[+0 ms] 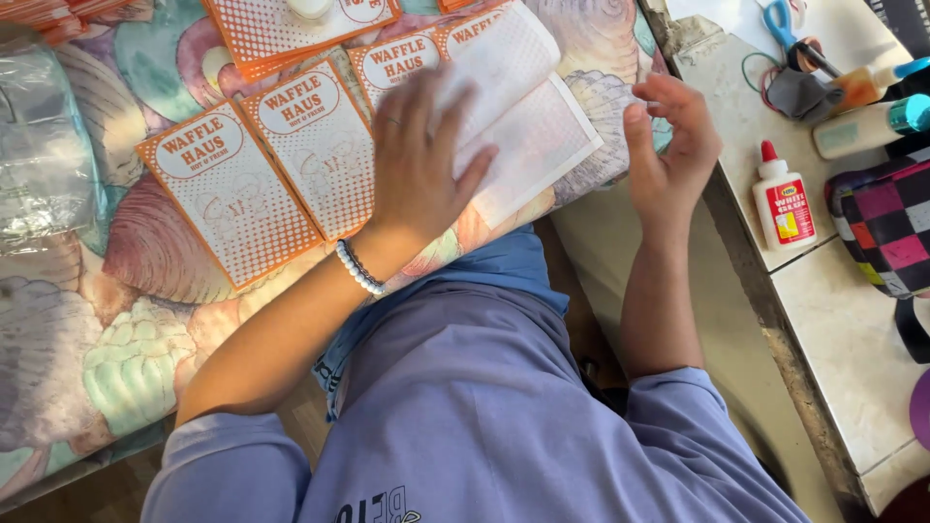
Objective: The person applies glue to the edges of printed paper waffle bags and folds them together by hand.
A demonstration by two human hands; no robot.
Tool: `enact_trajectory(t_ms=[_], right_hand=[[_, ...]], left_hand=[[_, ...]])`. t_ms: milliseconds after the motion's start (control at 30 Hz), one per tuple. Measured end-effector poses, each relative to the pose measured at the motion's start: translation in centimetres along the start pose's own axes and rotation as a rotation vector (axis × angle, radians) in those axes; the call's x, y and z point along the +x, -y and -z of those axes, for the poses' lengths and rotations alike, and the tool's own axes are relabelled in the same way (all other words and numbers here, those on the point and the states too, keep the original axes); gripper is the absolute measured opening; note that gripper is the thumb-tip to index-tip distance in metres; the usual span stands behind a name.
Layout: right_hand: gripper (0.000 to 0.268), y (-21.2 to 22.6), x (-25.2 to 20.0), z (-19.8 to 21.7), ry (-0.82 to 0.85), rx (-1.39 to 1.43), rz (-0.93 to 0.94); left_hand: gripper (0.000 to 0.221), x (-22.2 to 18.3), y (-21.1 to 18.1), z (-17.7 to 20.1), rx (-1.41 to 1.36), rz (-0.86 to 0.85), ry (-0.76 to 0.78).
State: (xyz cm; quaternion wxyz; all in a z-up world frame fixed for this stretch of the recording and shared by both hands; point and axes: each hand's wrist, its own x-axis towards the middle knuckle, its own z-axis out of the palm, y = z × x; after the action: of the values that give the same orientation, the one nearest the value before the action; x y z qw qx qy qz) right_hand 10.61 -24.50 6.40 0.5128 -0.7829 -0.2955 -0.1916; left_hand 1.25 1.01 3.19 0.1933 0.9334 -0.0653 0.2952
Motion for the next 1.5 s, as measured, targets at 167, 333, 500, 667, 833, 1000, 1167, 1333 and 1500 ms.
enact_trajectory(t_ms=[167, 333, 500, 667, 833, 1000, 1167, 1333, 1500], right_hand=[[0.024, -0.9, -0.3, -0.7, -0.013, 0.06, -0.053], [0.019, -2.2, -1.4, -0.6, -0.055, 0.042, -0.094], [0.018, -3.1, -1.7, 0.3, -0.096, 0.027, -0.14], [0.018, -3.8, -2.1, 1.2, -0.112, 0.064, -0.144], [0.024, -5.7, -5.0, 2.5, -0.108, 0.039, -0.045], [0.048, -3.5, -11.4, 2.1, -0.107, 0.352, -0.442], [0.084, -5.3, -14.9, -1.5, -0.042, 0.773, -0.616], [0.069, -4.3, -12.7, -3.5, -0.14, 0.803, -0.72], [0.099, -5.0, -10.8, -2.6, -0.073, 0.612, -0.402]], left_hand=[[0.091, 1.1, 2.6, -2.0, 0.084, 0.262, 0.217], [0.093, 1.4, 3.4, -3.2, 0.177, 0.192, 0.219], [0.074, 2.3, 1.5, -2.0, -0.274, 0.261, 0.141], [0.057, 1.3, -0.8, -0.9, -0.531, 0.088, 0.067], [0.048, -0.7, -3.1, -3.0, -0.474, -0.235, -0.054], [0.046, -2.2, -5.1, -3.3, -0.326, -0.367, -0.046], [0.082, -3.3, -6.1, -1.1, -0.513, -0.287, 0.091], [0.077, -3.5, -5.3, -1.5, -0.57, -0.152, 0.035], [0.059, -3.6, -5.1, -2.1, -0.737, 0.222, -0.122]])
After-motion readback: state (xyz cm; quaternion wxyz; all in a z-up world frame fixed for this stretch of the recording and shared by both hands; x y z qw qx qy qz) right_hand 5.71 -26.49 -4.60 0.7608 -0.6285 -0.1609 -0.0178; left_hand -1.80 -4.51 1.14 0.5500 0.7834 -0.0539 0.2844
